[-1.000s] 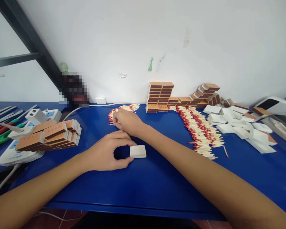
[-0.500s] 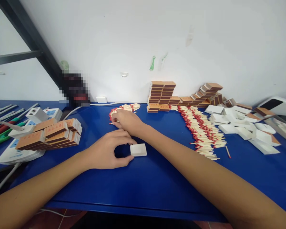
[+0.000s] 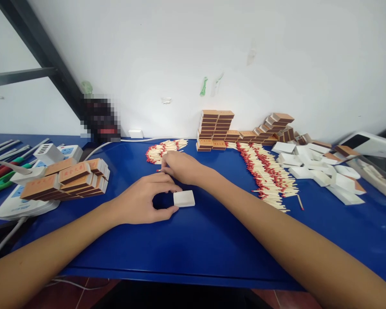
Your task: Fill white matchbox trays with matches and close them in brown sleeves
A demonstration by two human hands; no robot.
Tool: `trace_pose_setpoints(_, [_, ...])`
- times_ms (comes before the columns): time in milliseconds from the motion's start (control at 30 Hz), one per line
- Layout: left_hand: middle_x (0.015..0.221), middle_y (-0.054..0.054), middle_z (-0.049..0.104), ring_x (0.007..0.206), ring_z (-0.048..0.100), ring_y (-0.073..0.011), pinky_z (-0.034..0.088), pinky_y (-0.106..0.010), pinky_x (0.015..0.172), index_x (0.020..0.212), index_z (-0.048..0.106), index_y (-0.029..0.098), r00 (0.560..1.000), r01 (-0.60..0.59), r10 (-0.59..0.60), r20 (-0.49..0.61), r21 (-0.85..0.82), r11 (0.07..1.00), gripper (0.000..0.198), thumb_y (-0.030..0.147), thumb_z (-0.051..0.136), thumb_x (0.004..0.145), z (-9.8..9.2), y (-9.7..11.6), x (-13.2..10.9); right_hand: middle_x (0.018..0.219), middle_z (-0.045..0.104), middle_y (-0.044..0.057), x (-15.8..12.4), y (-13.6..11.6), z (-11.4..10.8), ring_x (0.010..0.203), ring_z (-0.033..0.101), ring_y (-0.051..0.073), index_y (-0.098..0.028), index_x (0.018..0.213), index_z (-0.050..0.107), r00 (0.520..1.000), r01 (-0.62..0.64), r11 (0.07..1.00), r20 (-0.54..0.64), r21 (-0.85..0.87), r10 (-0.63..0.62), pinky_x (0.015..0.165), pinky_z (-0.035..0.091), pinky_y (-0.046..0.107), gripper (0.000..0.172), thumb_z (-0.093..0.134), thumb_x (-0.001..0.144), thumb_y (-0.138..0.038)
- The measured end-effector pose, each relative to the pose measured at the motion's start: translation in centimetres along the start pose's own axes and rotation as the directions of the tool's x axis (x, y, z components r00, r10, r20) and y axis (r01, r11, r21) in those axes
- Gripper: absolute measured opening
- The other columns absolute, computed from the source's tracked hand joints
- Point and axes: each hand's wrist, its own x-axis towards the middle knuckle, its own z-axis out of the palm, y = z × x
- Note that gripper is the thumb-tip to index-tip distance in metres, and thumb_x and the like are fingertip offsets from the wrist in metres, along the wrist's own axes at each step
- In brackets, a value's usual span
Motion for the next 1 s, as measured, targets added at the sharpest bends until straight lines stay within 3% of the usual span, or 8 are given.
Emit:
trace_pose_setpoints(267, [0.109, -0.006, 0.078, 0.102, 0.073, -0.0242, 0.058, -0.040, 0.095, 0.117, 0.080, 0.024, 0.999, 0.051, -0.051, -0.015, 0.013, 0.999, 0.027, 0.028, 0.077, 0.090, -0.2, -0.2, 0.0, 0.112, 0.071, 0.012, -2.1, 1.6, -0.8, 0.094, 0.066, 0.023, -0.019, 0.103, 0.065, 0.997, 0.001, 0.997, -0.079, -0.083, -0.008, 0.078, 0.045, 0.033, 0.011, 0.056, 0.109, -0.022])
trace_pose_setpoints(400, [0.105, -0.005, 0.078, 0.095, 0.073, -0.0226, 0.058, -0.037, 0.087, 0.118, 0.081, 0.024, 0.995, 0.089, -0.085, -0.058, 0.074, 0.993, 0.029, 0.028, 0.077, 0.089, -0.5, -0.6, 0.0, 0.109, 0.071, 0.010, -4.2, 2.9, -1.2, 0.096, 0.066, 0.024, -0.021, 0.100, 0.063, 0.989, 0.002, 0.999, -0.146, -0.040, -0.008, 0.083, 0.047, 0.034, 0.012, 0.054, 0.108, -0.024])
trace_pose_setpoints(567, [0.102, -0.004, 0.078, 0.089, 0.072, -0.0217, 0.057, -0.035, 0.079, 0.115, 0.082, 0.023, 0.989, 0.135, -0.128, -0.073, 0.101, 0.986, 0.027, 0.028, 0.077, 0.088, -1.0, -1.0, 0.2, 0.103, 0.069, 0.008, -6.1, 4.1, -0.6, 0.088, 0.064, 0.022, -0.022, 0.100, 0.065, 0.987, -0.034, 0.999, -0.158, -0.014, 0.031, 0.076, 0.045, 0.033, 0.014, 0.056, 0.108, -0.030])
trace_pose_setpoints(767, [0.104, -0.004, 0.079, 0.091, 0.072, -0.0221, 0.056, -0.036, 0.080, 0.118, 0.075, 0.024, 0.978, 0.193, -0.183, -0.099, 0.106, 0.975, 0.033, 0.031, 0.078, 0.086, -1.3, -1.5, 0.4, 0.102, 0.067, 0.007, -7.0, 2.8, -0.8, 0.084, 0.061, 0.020, -0.023, 0.102, 0.064, 0.970, 0.086, 0.996, -0.230, 0.014, -0.080, 0.072, 0.044, 0.032, 0.013, 0.054, 0.108, -0.030])
trace_pose_setpoints(867, [0.106, -0.002, 0.078, 0.087, 0.072, -0.0202, 0.056, -0.035, 0.077, 0.129, 0.067, 0.025, 0.971, 0.222, -0.213, -0.105, 0.081, 0.972, 0.046, 0.033, 0.079, 0.085, -1.3, -1.7, 0.3, 0.106, 0.068, 0.007, -7.5, 1.7, -0.2, 0.080, 0.061, 0.019, -0.023, 0.102, 0.064, 0.977, 0.120, 0.993, -0.178, -0.013, -0.120, 0.071, 0.043, 0.032, 0.012, 0.053, 0.108, -0.025])
trace_pose_setpoints(1000, [0.106, -0.001, 0.077, 0.089, 0.070, -0.0194, 0.055, -0.035, 0.079, 0.134, 0.064, 0.024, 0.974, 0.214, -0.206, -0.097, 0.086, 0.973, 0.048, 0.034, 0.078, 0.088, -1.5, -1.8, 0.3, 0.106, 0.068, 0.007, -7.4, 1.8, 0.0, 0.080, 0.061, 0.018, -0.022, 0.102, 0.065, 0.978, 0.145, 0.989, -0.152, 0.005, -0.143, 0.073, 0.044, 0.031, 0.013, 0.053, 0.108, -0.023])
